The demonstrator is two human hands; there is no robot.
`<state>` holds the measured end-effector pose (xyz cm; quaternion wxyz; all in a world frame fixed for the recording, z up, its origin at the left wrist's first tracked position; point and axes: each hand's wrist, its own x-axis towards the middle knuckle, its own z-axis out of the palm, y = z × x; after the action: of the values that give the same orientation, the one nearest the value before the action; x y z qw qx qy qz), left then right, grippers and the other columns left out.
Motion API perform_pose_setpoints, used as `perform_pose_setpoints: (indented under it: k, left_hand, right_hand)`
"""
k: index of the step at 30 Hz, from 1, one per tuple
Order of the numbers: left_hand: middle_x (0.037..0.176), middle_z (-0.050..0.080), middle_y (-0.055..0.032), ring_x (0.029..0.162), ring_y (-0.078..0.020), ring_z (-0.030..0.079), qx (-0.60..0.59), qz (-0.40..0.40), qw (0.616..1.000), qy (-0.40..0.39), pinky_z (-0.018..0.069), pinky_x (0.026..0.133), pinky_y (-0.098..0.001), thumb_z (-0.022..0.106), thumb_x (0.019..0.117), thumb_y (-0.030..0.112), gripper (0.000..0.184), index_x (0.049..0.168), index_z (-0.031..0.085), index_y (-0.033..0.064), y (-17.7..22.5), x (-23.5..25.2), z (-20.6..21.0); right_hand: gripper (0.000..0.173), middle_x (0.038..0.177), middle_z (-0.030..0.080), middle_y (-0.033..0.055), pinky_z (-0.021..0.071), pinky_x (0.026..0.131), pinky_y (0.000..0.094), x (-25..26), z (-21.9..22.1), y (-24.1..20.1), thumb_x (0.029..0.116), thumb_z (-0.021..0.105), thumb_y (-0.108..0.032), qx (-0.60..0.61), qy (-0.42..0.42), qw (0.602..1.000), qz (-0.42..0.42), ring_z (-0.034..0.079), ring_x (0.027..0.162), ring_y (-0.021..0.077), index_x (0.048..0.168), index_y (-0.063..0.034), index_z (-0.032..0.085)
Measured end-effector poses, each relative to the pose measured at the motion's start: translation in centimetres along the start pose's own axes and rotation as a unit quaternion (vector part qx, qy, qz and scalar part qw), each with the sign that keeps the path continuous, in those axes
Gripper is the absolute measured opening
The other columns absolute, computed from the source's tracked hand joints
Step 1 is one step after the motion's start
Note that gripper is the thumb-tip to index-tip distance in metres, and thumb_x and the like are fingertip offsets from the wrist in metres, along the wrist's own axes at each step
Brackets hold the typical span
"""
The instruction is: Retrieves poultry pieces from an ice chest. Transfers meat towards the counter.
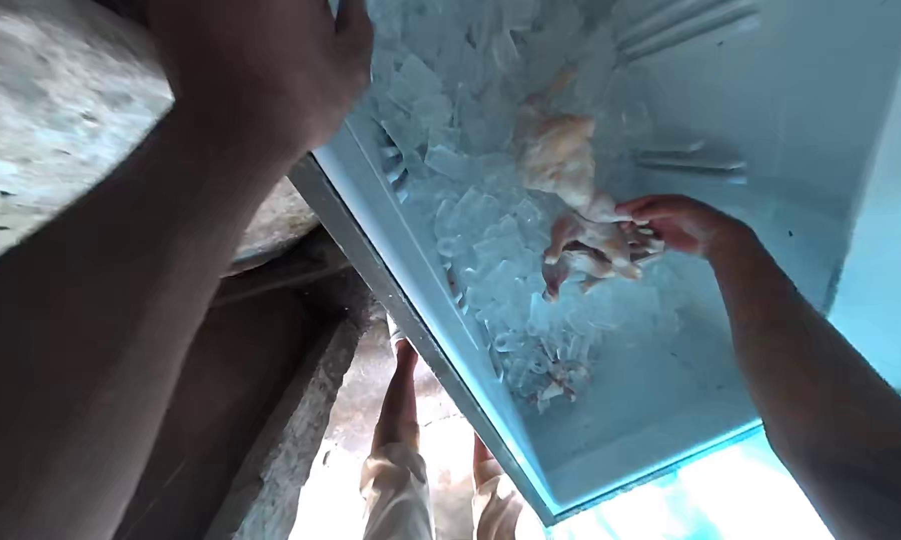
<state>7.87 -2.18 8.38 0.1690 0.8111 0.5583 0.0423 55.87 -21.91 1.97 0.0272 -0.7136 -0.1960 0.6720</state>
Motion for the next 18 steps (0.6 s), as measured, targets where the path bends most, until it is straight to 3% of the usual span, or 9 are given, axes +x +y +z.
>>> perform_pose_setpoints:
  k: [1,2,4,6,7,9,12,14,18]
  left_hand:
    - [0.094,0.069,-0.0245,0.091,-0.0462,0.066,-0.009,-0.036,0.998,-0.055,0.0449,0.076,-0.0707,0.047,0.1034,0.036,0.041,0.099,0.069,0.0019,2.5,0.0,-2.3]
    - [0.102,0.070,-0.0262,0.101,-0.0482,0.066,-0.010,-0.045,0.997,-0.064,0.0434,0.085,-0.0726,0.045,0.1034,0.035,0.043,0.107,0.070,-0.0002,3.5,0.1,-3.0]
    - [0.104,0.070,-0.0257,0.105,-0.0471,0.066,0.000,-0.023,0.998,-0.050,0.0429,0.092,-0.0702,0.044,0.1033,0.034,0.043,0.109,0.069,-0.0004,3.3,-0.1,-2.9]
    - [0.102,0.071,-0.0249,0.104,-0.0449,0.066,0.010,-0.006,0.999,-0.045,0.0388,0.100,-0.0663,0.043,0.1044,0.033,0.042,0.108,0.068,-0.0013,2.9,0.1,-2.8]
    - [0.101,0.071,-0.0245,0.103,-0.0436,0.066,0.013,0.000,0.999,-0.048,0.0375,0.102,-0.0649,0.043,0.1047,0.032,0.042,0.108,0.068,-0.0018,2.9,0.0,-2.7]
    - [0.102,0.071,-0.0241,0.104,-0.0426,0.067,0.016,-0.001,0.998,-0.056,0.0367,0.104,-0.0643,0.042,0.1050,0.031,0.042,0.110,0.068,-0.0021,3.0,0.0,-2.8]
    - [0.102,0.071,-0.0236,0.104,-0.0416,0.067,0.026,-0.011,0.998,-0.061,0.0356,0.106,-0.0623,0.042,0.1050,0.031,0.041,0.108,0.068,-0.0016,3.3,0.0,-2.9]
    - [0.099,0.071,-0.0229,0.102,-0.0399,0.068,0.032,-0.008,0.998,-0.055,0.0360,0.107,-0.0605,0.043,0.1051,0.030,0.040,0.106,0.068,-0.0012,3.3,0.1,-2.9]
    - [0.093,0.071,-0.0221,0.096,-0.0399,0.068,0.033,0.019,0.999,-0.028,0.0379,0.103,-0.0605,0.045,0.1038,0.028,0.037,0.101,0.067,-0.0018,2.9,-0.1,-2.7]
  right_hand:
    - [0.029,0.086,0.064,0.0004,0.0533,0.061,0.0266,0.4,0.2,0.6,0.0962,0.053,-0.017,0.031,0.013,0.999,-0.004,0.060,0.067,0.0091,0.121,-0.0091,0.065]
    - [0.021,0.078,0.060,-0.0019,0.0503,0.056,0.0246,0.5,0.7,0.7,0.0944,0.052,-0.014,0.041,0.035,0.998,-0.019,0.055,0.060,0.0073,0.110,-0.0090,0.065]
    - [0.012,0.076,0.060,-0.0012,0.0470,0.056,0.0246,-1.0,3.5,-0.9,0.0936,0.054,-0.006,-0.035,0.088,0.993,-0.070,0.051,0.058,0.0065,0.096,-0.0069,0.066]
    - [0.013,0.090,0.070,0.0091,0.0544,0.072,0.0368,-3.6,7.3,-3.5,0.0991,0.062,-0.006,-0.154,0.091,0.974,-0.136,0.062,0.076,0.0150,0.103,-0.0016,0.073]
    - [0.016,0.099,0.071,0.0124,0.0558,0.080,0.0427,-4.5,9.4,-4.0,0.1003,0.063,-0.008,-0.212,0.086,0.960,-0.163,0.066,0.086,0.0196,0.110,-0.0039,0.075]
    - [0.031,0.115,0.070,0.0174,0.0526,0.095,0.0540,-4.8,13.4,-4.2,0.0997,0.059,-0.011,-0.351,0.078,0.912,-0.199,0.065,0.110,0.0314,0.127,-0.0153,0.074]
    - [0.053,0.139,0.058,0.0213,0.0398,0.105,0.0667,-2.8,18.3,-5.0,0.1017,0.057,-0.019,-0.542,0.028,0.834,-0.095,0.051,0.132,0.0440,0.151,-0.0380,0.052]
    - [0.047,0.143,0.053,0.0250,0.0361,0.104,0.0716,-1.0,20.3,-4.5,0.1042,0.057,-0.025,-0.590,0.006,0.806,-0.056,0.047,0.134,0.0470,0.150,-0.0373,0.053]
    - [0.038,0.140,0.054,0.0275,0.0393,0.100,0.0721,-0.5,21.2,-3.6,0.0962,0.066,-0.012,-0.624,0.009,0.778,-0.069,0.047,0.133,0.0497,0.133,-0.0216,0.068]
